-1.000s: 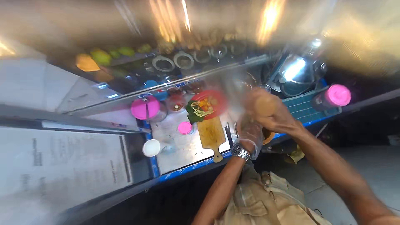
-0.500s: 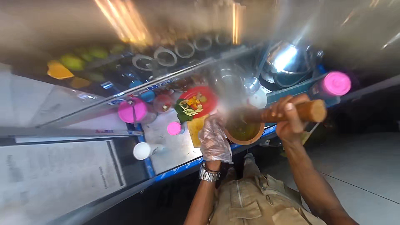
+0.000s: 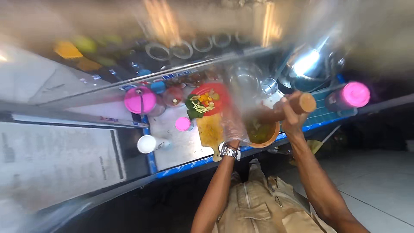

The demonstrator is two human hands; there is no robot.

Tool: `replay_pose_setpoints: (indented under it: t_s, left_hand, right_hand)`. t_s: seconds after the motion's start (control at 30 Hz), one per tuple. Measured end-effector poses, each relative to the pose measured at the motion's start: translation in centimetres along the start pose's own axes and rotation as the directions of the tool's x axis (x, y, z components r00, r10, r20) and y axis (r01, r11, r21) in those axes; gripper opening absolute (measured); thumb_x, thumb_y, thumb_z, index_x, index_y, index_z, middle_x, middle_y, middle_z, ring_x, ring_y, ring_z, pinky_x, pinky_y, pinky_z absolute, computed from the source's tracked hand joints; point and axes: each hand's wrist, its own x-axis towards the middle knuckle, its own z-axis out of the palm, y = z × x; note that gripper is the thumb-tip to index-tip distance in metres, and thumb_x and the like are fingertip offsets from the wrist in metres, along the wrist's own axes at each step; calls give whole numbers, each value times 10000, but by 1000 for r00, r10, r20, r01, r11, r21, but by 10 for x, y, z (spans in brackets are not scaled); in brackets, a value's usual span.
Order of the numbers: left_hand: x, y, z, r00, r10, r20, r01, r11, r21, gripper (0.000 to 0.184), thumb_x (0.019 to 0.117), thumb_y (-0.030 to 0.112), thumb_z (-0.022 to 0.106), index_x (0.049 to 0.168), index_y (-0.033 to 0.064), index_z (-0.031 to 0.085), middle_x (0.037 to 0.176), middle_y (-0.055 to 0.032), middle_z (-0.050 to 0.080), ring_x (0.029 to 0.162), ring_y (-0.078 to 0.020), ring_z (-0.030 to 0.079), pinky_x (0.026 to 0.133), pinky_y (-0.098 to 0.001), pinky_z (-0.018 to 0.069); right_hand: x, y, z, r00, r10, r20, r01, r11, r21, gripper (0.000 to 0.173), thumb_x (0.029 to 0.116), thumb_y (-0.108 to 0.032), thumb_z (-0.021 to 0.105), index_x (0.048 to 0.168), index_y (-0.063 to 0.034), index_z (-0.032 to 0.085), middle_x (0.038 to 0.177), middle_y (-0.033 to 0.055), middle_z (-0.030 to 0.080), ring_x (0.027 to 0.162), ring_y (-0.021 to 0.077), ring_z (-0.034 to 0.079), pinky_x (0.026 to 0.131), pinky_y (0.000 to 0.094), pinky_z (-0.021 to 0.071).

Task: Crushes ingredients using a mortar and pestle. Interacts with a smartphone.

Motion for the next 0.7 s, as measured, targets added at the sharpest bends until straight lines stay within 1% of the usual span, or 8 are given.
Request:
replay_pose_setpoints:
  t_s: [0.1,0.23,0.33,0.37,0.47,0.6,0.63,0.7]
  left_hand:
    - [-1,-9,15,994,-63,90,63,998,4,315,1062,183,527,1364,136,605,1349,-114,655,1170,-323,657,971,-535,522]
    - [-8,-11,13,992,-47,121,45,999,26,343,1046,157,542,1386,164,588,1352,-116,647,1130,-344,668,914,-569,538]
    - [-7,-12,16,987,-67,146,57,996,70,365,1053,164,533,1417,156,556,1376,-125,631,1168,-352,653,936,-572,533]
    - [-8,-14,18,988,-67,142,57,996,72,365,1048,168,545,1413,156,557,1359,-133,638,1156,-353,658,925,-569,538]
    - [-12,-15,15,986,-66,155,53,995,89,391,1026,149,578,1416,152,548,1318,-161,651,1117,-383,665,884,-593,542]
    - [-3,-12,17,987,-76,143,64,994,89,360,1040,151,545,1399,136,558,1326,-148,651,1146,-345,661,939,-567,534]
    - [-3,-13,17,988,-73,139,61,994,90,356,1046,159,537,1400,135,552,1325,-147,649,1148,-341,660,937,-560,535]
    - [-1,-15,18,989,-64,132,55,996,70,332,1054,172,528,1380,124,572,1312,-151,657,1141,-343,663,932,-555,539]
  right_hand:
    - [-6,-22,1,984,-106,140,93,991,100,102,969,-210,646,917,-166,571,780,-30,586,677,89,605,643,270,553]
    - [0,-43,3,956,-231,180,194,960,201,166,977,-262,666,856,-169,600,697,-37,596,624,105,616,614,306,561]
    - [-24,17,5,990,-66,125,65,998,12,91,929,-207,697,934,-155,622,805,-44,634,717,58,633,653,240,566]
    - [-28,29,9,995,-6,102,13,998,-62,81,895,-162,700,893,-138,623,782,-43,637,701,48,631,636,232,561]
    - [-25,15,16,985,100,139,-75,982,-176,100,872,-150,706,887,-111,615,780,-28,622,701,36,617,636,213,544]
    - [-7,-37,10,968,-76,241,51,993,108,144,949,-227,695,868,-137,617,726,-10,611,634,112,612,594,300,546]
    - [-8,-32,11,969,-117,217,90,987,134,149,954,-226,688,864,-146,601,714,-22,596,630,105,608,593,297,545]
    - [-19,14,17,985,-104,139,107,994,-16,99,927,-194,697,899,-135,623,773,-52,632,698,49,631,645,247,560]
